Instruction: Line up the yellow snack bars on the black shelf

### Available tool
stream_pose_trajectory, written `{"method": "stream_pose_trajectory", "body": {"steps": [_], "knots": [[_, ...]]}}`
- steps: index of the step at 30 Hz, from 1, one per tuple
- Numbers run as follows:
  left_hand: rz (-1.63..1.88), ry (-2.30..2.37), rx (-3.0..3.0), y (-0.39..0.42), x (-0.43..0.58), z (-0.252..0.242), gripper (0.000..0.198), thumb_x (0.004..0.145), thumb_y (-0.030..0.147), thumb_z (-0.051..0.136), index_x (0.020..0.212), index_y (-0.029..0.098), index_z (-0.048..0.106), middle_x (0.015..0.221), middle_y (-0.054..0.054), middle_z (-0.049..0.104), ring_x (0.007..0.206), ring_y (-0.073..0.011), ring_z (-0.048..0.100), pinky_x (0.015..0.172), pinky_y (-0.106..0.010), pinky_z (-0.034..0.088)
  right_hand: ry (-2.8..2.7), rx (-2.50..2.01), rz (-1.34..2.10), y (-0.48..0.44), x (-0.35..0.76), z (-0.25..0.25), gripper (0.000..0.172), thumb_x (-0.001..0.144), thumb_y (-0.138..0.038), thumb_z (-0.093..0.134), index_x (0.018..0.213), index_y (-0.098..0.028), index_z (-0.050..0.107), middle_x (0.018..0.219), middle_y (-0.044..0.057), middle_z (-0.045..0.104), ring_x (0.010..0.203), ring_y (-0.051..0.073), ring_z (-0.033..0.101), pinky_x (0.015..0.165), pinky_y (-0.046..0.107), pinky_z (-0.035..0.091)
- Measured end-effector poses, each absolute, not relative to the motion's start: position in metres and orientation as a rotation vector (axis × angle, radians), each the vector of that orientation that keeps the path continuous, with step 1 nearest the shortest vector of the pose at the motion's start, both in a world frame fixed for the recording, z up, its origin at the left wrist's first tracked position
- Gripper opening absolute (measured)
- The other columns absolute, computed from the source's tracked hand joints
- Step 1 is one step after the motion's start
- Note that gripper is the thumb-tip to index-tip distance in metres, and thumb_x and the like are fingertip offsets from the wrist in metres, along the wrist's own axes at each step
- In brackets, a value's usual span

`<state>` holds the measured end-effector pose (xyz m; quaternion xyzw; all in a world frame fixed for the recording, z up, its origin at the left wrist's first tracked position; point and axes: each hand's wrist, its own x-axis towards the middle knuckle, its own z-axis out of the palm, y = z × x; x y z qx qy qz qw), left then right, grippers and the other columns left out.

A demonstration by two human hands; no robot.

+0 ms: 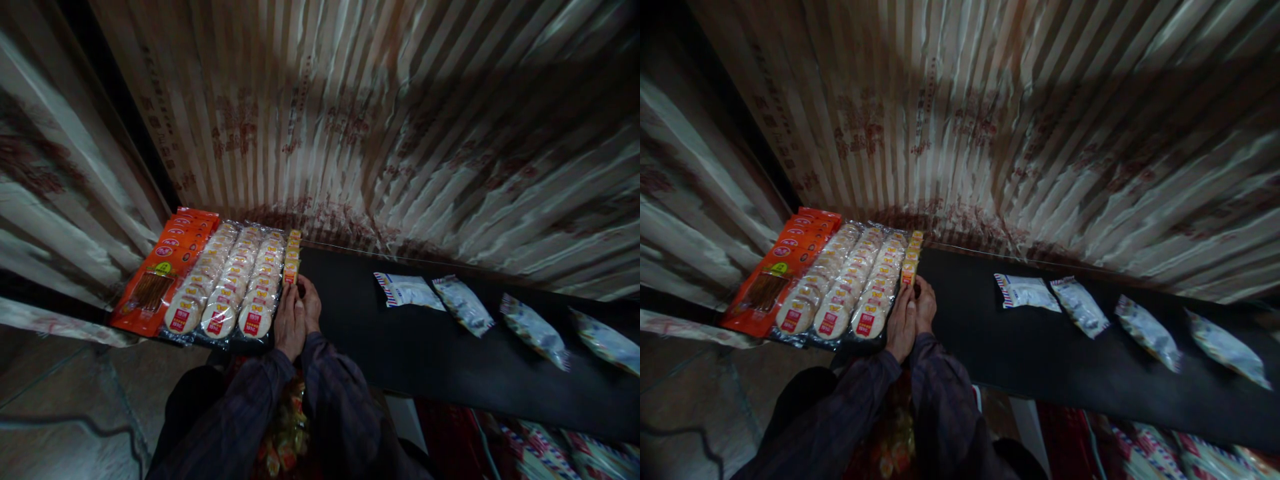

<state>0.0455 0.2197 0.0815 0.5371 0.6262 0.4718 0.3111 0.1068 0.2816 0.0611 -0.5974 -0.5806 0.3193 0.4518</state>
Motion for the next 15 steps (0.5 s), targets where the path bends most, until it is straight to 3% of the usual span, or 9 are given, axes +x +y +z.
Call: {"method": "stream_pose_trajectory", "body": {"steps": [15], "knots": [[1.185,1.676,1.469,0.2238,0.0441,0.088,0.059,0.097,0.038,0.023,0.143,0.008,0.045,0.156,-0.014,0.033,0.146,-0.0198,0.025,0.123,-0.039,0.017,-1.441,-1.473,0.781,0.2796,0.1079,0.0682,0.039,0.077,-0.024,0.049,0.111,-0.02,0.067,0.105,0.006,0.068,0.096,0.02,0.062,0.092,0.034,0.049]]}}
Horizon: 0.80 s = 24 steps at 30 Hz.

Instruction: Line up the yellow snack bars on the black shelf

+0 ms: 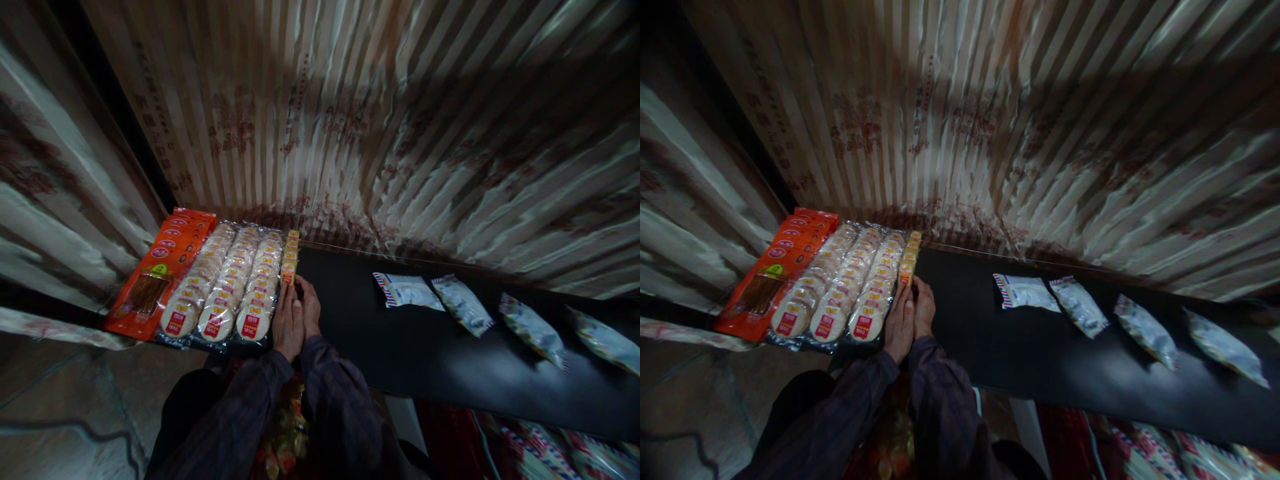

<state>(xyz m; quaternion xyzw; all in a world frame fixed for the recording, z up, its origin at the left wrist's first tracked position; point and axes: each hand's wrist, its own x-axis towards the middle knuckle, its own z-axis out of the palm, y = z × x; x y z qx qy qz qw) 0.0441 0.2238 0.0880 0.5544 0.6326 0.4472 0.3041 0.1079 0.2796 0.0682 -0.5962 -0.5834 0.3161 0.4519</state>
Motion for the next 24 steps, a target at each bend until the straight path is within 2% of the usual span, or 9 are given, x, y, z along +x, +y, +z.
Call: {"method": "stream_pose_trajectory", "body": {"steps": [4,8,16,24], "knots": [[1.181,1.649,1.486,0.223,0.044,0.089,0.057,0.098,0.039,0.022,0.14,0.012,0.05,0.155,-0.011,0.034,0.147,-0.0192,0.023,0.123,-0.039,0.017,-1.41,-1.427,0.689,0.283,0.109,0.064,0.035,0.079,-0.021,0.047,0.106,-0.019,0.069,0.105,0.007,0.067,0.097,0.019,0.062,0.092,0.034,0.049],[1.2,1.685,1.446,0.223,0.044,0.088,0.056,0.098,0.038,0.022,0.142,0.012,0.047,0.155,-0.011,0.035,0.146,-0.0183,0.026,0.123,-0.039,0.018,-1.384,-1.431,0.668,0.29,0.108,0.06,0.038,0.08,-0.018,0.042,0.109,-0.018,0.068,0.108,0.009,0.067,0.093,0.017,0.063,0.09,0.033,0.051],[1.2,1.66,1.459,0.226,0.044,0.084,0.055,0.098,0.038,0.023,0.142,0.016,0.048,0.155,-0.008,0.035,0.146,-0.0181,0.026,0.123,-0.039,0.017,-1.439,-1.447,0.675,0.292,0.105,0.061,0.037,0.081,-0.023,0.046,0.109,-0.018,0.069,0.105,0.008,0.07,0.094,0.02,0.063,0.092,0.035,0.05],[1.156,1.677,1.458,0.227,0.044,0.087,0.058,0.098,0.038,0.021,0.142,0.011,0.047,0.154,-0.011,0.035,0.146,-0.0193,0.026,0.123,-0.04,0.018,-1.441,-1.491,0.719,0.293,0.106,0.06,0.04,0.081,-0.026,0.046,0.113,-0.018,0.068,0.11,0.009,0.07,0.098,0.02,0.064,0.092,0.033,0.05]]}}
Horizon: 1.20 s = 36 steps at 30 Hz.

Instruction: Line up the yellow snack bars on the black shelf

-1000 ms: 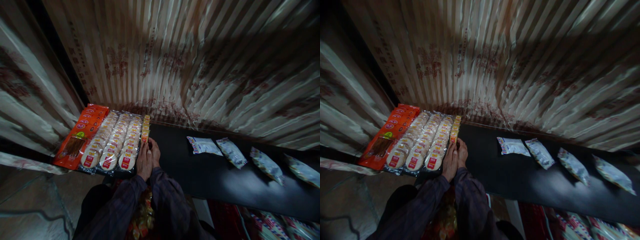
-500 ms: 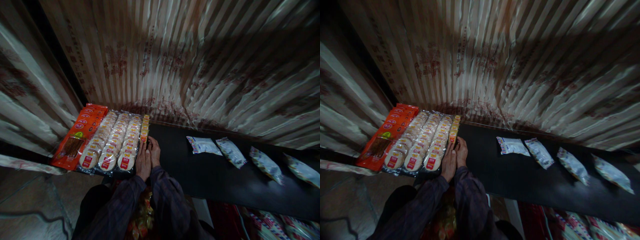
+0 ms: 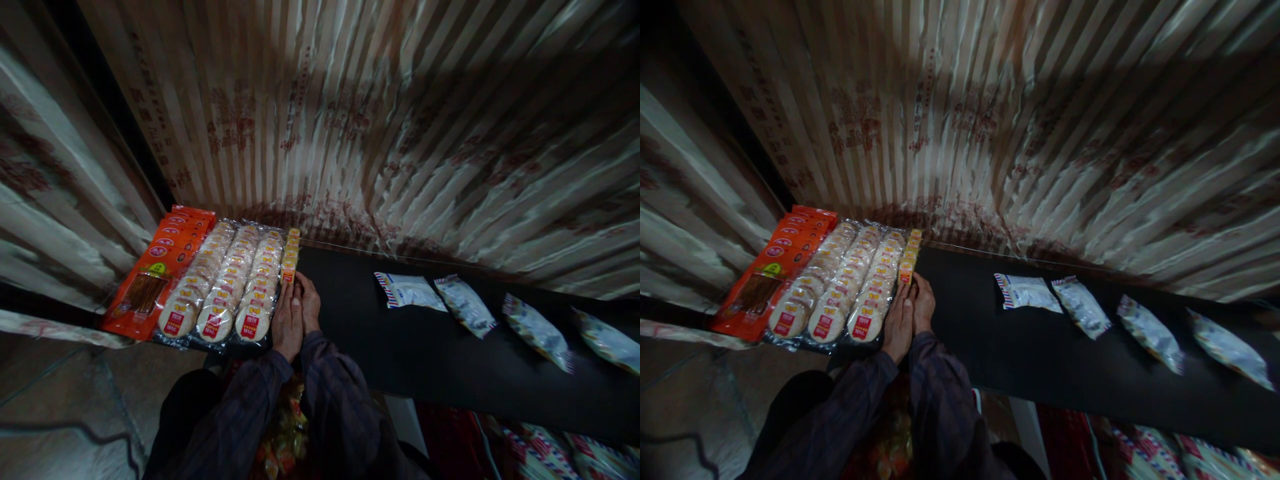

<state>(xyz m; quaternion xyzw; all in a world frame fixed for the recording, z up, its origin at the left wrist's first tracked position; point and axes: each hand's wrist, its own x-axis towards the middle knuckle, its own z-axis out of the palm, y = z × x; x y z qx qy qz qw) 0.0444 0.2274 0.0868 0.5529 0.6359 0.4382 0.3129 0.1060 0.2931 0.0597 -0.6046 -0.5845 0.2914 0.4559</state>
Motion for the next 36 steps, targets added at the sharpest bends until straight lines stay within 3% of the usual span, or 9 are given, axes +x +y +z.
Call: {"method": "stream_pose_trajectory", "body": {"steps": [13,28,36], "knots": [[1.228,1.659,1.403,0.227,0.045,0.084,0.057,0.098,0.04,0.022,0.139,0.014,0.05,0.154,-0.009,0.038,0.145,-0.0184,0.028,0.122,-0.038,0.021,-1.483,-1.499,0.721,0.291,0.107,0.06,0.038,0.081,-0.027,0.048,0.113,-0.023,0.068,0.109,0.005,0.07,0.098,0.018,0.064,0.091,0.032,0.05],[1.277,1.683,1.431,0.224,0.046,0.083,0.055,0.097,0.037,0.024,0.136,0.01,0.053,0.148,-0.014,0.045,0.141,-0.0209,0.036,0.12,-0.04,0.028,-1.432,-1.481,0.708,0.282,0.11,0.057,0.042,0.077,-0.024,0.046,0.112,-0.012,0.067,0.111,0.014,0.068,0.101,0.021,0.063,0.096,0.037,0.049],[1.245,1.672,1.596,0.217,0.045,0.086,0.046,0.096,0.028,0.028,0.116,0.009,0.065,0.132,-0.016,0.059,0.131,-0.021,0.049,0.115,-0.039,0.037,-1.394,-1.493,0.735,0.259,0.123,0.056,0.037,0.073,-0.017,0.048,0.103,-0.015,0.071,0.107,0.011,0.071,0.097,0.02,0.065,0.094,0.035,0.05]]}}
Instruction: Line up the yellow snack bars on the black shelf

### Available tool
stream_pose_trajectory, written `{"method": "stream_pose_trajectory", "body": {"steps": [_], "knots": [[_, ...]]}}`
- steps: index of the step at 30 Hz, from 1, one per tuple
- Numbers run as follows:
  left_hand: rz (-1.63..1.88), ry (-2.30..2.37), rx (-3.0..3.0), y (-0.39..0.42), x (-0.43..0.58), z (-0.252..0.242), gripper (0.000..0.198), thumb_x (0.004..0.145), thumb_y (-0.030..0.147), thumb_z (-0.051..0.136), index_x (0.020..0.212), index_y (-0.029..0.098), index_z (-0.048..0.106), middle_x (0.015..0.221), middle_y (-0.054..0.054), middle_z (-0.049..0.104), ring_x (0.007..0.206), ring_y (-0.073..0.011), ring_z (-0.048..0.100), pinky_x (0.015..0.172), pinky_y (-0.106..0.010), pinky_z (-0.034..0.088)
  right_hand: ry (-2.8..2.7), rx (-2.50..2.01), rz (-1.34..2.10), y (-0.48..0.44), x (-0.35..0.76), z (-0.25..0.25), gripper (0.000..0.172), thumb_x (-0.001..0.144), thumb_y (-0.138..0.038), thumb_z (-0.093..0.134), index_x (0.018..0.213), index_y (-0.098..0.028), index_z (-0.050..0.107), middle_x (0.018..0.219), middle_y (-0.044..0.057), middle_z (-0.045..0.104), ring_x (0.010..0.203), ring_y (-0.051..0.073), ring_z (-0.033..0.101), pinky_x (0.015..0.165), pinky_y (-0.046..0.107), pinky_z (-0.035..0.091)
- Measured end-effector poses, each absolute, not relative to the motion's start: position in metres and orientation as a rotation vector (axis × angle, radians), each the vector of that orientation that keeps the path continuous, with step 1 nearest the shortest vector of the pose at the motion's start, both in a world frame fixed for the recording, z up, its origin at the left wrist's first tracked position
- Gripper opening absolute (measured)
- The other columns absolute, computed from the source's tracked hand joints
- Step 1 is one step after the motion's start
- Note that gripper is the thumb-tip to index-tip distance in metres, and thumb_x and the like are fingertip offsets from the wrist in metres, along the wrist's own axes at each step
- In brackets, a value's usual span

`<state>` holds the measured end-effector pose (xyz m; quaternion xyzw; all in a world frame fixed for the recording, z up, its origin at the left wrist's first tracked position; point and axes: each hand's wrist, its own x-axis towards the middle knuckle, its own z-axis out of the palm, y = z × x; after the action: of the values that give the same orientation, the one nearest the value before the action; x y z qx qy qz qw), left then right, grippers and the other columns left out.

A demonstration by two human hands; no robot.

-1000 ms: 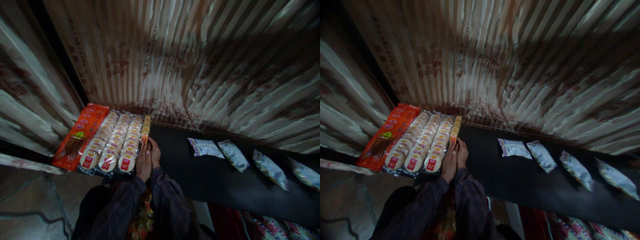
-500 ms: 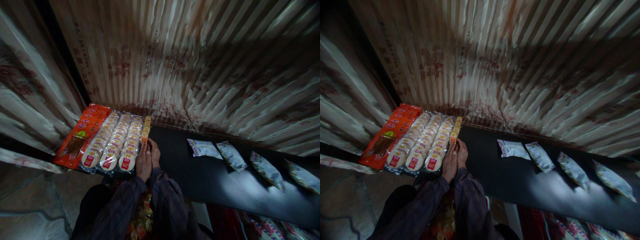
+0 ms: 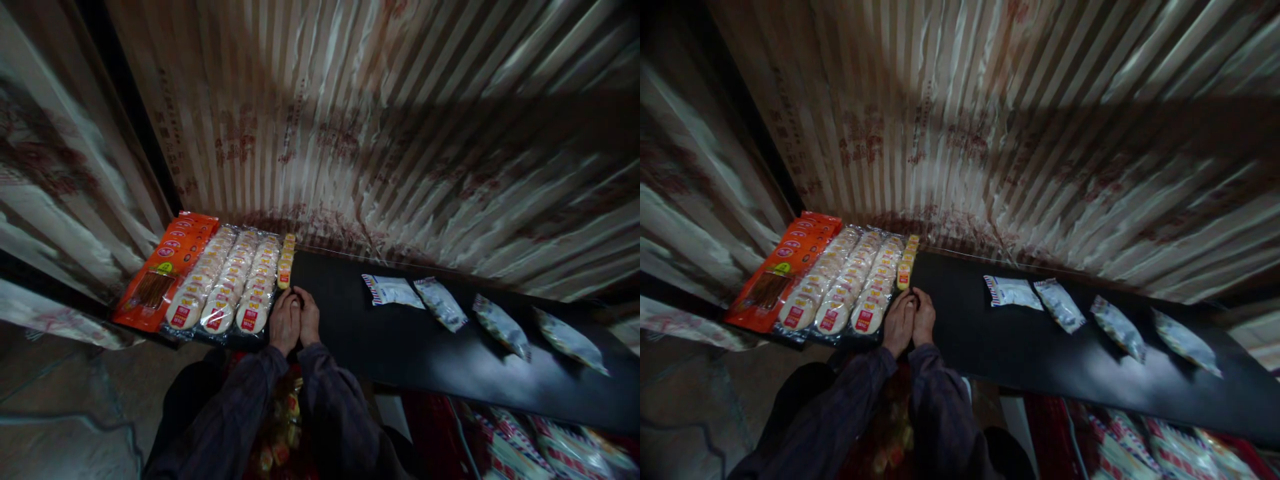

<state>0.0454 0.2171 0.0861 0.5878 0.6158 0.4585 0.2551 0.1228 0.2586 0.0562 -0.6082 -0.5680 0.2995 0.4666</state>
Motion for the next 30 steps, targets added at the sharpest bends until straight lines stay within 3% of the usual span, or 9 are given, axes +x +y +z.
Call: {"method": "stream_pose_trajectory", "body": {"steps": [9,19,24,27,30], "knots": [[1.188,1.633,1.763,0.189,0.042,0.08,0.041,0.094,0.023,0.03,0.113,0.011,0.063,0.119,-0.015,0.065,0.117,-0.021,0.057,0.107,-0.04,0.045,-1.486,-1.504,0.757,0.223,0.127,0.067,0.04,0.072,-0.008,0.046,0.101,-0.015,0.071,0.105,0.01,0.07,0.099,0.02,0.064,0.095,0.034,0.049],[1.138,1.578,1.933,0.137,0.031,0.066,0.038,0.093,0.022,0.033,0.117,0.011,0.061,0.124,-0.015,0.061,0.118,-0.0216,0.055,0.108,-0.041,0.043,-1.68,-1.484,0.633,0.163,0.13,0.069,0.039,0.079,-0.008,0.043,0.107,-0.015,0.069,0.108,0.01,0.068,0.103,0.02,0.06,0.096,0.033,0.048],[1.135,1.566,2.054,0.114,0.026,0.056,0.037,0.091,0.018,0.034,0.116,0.009,0.06,0.126,-0.017,0.059,0.119,-0.0232,0.053,0.107,-0.043,0.045,-1.751,-1.499,0.545,0.139,0.129,0.067,0.043,0.082,-0.008,0.043,0.116,-0.017,0.067,0.119,0.011,0.064,0.111,0.021,0.056,0.102,0.035,0.045],[1.097,1.522,2.13,0.102,0.023,0.054,0.037,0.089,0.014,0.036,0.117,0.008,0.06,0.127,-0.017,0.059,0.125,-0.0231,0.05,0.11,-0.044,0.043,-1.793,-1.5,0.488,0.124,0.13,0.064,0.044,0.084,-0.009,0.043,0.12,-0.018,0.066,0.125,0.011,0.062,0.116,0.021,0.053,0.105,0.038,0.043],[1.033,1.514,2.184,0.085,0.02,0.048,0.038,0.087,0.01,0.035,0.116,0.009,0.061,0.139,-0.017,0.051,0.14,-0.0225,0.036,0.115,-0.044,0.037,-1.886,-1.484,0.399,0.099,0.133,0.049,0.048,0.087,-0.011,0.042,0.131,-0.02,0.058,0.138,0.011,0.054,0.126,0.022,0.047,0.109,0.041,0.04]]}}
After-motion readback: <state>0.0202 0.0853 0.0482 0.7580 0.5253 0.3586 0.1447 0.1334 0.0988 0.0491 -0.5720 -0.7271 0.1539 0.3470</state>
